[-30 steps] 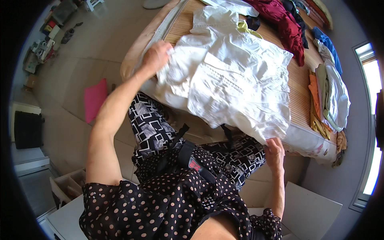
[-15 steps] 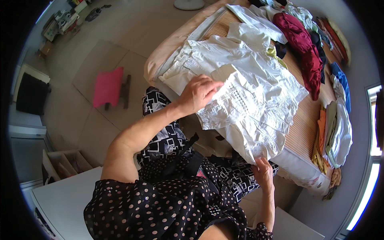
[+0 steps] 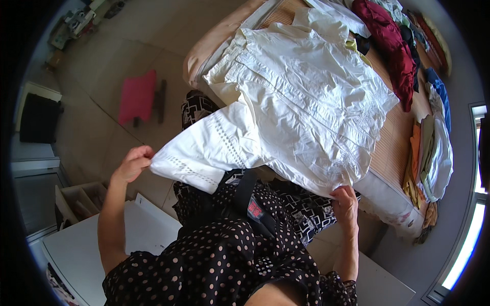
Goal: The person folds a white shirt, a red garment, a black shirt, and a grey garment on a bed. They smooth out each item, fold the sleeves and sides, and place the folded items into a neat pile.
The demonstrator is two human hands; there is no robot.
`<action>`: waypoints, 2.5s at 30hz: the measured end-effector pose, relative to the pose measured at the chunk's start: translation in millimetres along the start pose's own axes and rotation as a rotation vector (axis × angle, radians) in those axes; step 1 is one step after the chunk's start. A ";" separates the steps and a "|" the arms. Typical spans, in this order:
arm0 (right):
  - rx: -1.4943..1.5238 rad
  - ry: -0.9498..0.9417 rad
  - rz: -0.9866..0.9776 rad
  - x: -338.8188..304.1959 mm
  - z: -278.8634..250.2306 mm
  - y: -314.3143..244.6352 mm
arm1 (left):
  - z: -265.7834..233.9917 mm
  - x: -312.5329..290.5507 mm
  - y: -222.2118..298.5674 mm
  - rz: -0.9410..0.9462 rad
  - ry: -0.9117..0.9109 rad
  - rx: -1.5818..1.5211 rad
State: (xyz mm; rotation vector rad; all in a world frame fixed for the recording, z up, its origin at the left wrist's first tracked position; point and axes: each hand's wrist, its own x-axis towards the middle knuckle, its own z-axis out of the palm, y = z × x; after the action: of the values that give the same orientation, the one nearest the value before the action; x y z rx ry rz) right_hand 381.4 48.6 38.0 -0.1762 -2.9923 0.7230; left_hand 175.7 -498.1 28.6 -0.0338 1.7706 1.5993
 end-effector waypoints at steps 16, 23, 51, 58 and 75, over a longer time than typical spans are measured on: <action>0.028 -0.084 0.107 -17.3 0.7 4.9 | 20.1 -36.9 -23.8 -0.631 -0.043 0.511; 0.072 -0.174 0.180 -30.7 -8.3 10.7 | 31.5 89.0 0.4 0.164 0.178 0.515; -0.071 0.080 0.278 222.7 -84.5 118.8 | 74.2 177.0 67.4 0.316 0.284 -0.247; -0.002 -0.849 0.422 200.5 -127.7 62.0 | 38.9 158.2 39.1 0.210 0.202 -0.396; -0.845 -0.161 0.750 359.2 -107.3 139.6 | 26.2 158.9 16.9 0.187 0.181 -0.435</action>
State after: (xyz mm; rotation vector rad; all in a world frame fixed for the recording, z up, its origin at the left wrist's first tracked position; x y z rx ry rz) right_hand 47.6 265.2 80.0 -1.3495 -3.1194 -0.6162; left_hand 64.9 -401.4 -39.2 -0.2303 1.5580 2.1530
